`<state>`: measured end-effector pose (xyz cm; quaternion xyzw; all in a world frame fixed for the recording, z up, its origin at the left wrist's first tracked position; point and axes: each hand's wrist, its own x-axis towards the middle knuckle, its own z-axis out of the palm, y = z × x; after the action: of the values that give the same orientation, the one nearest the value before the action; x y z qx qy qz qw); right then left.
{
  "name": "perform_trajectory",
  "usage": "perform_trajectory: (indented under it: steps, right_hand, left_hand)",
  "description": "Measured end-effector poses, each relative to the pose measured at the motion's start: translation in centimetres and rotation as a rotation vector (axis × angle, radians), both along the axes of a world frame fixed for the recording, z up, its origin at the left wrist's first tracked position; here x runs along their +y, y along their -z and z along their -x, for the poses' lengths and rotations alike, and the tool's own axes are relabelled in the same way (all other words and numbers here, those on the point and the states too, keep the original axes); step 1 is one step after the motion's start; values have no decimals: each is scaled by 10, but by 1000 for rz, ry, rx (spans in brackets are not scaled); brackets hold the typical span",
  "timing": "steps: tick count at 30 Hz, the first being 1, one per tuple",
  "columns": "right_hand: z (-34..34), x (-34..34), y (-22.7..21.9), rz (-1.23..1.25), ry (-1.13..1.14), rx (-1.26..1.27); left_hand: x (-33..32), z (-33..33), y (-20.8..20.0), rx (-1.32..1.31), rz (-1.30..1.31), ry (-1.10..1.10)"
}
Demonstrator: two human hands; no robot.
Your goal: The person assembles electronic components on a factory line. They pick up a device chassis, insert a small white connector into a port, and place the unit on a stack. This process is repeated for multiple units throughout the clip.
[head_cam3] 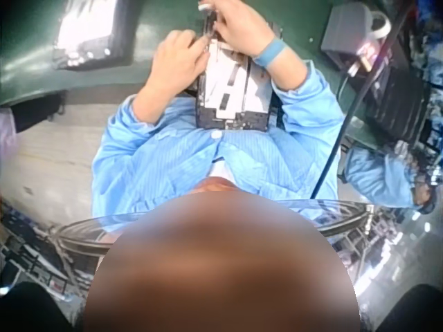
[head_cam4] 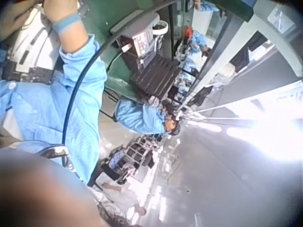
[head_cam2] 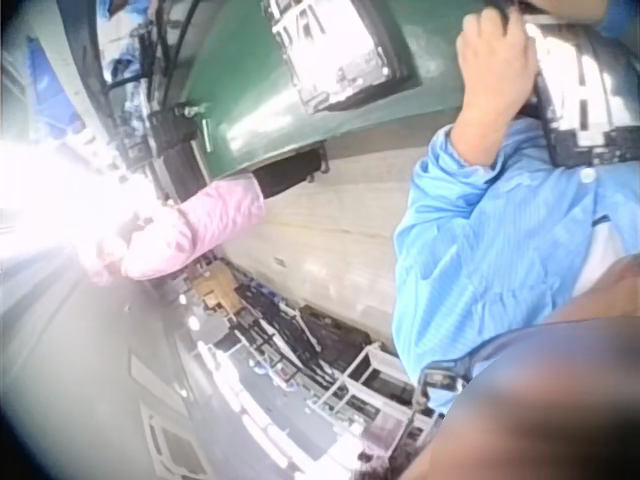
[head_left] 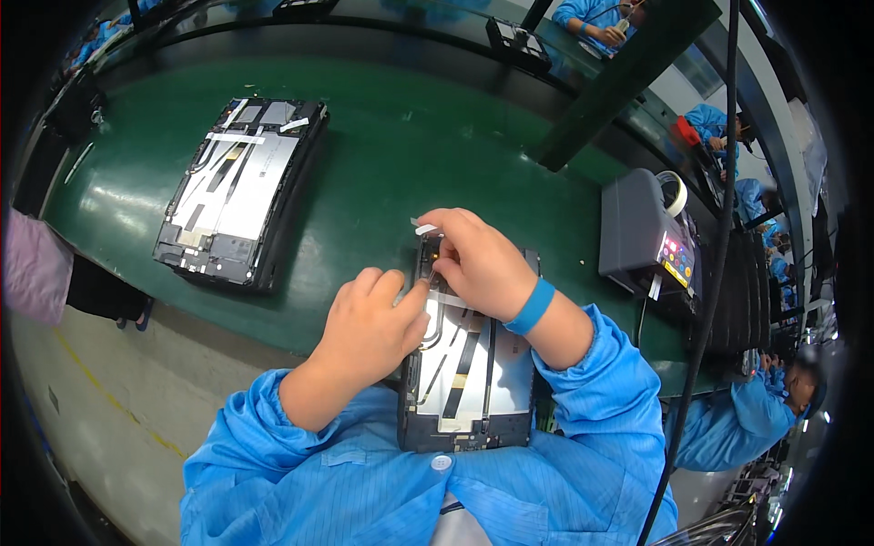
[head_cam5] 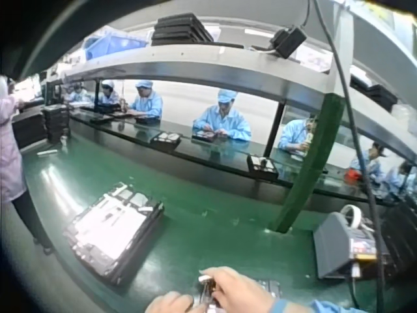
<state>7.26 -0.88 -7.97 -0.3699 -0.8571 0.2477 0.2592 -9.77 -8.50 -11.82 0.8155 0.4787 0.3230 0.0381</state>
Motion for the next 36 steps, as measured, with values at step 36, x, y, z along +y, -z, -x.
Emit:
perform_trajectory:
  steps: [36]
  right_hand:
    - [6, -4, -3, 295, 332, -92]
  left_hand:
    - [16, 6, 6, -154, 39, 115]
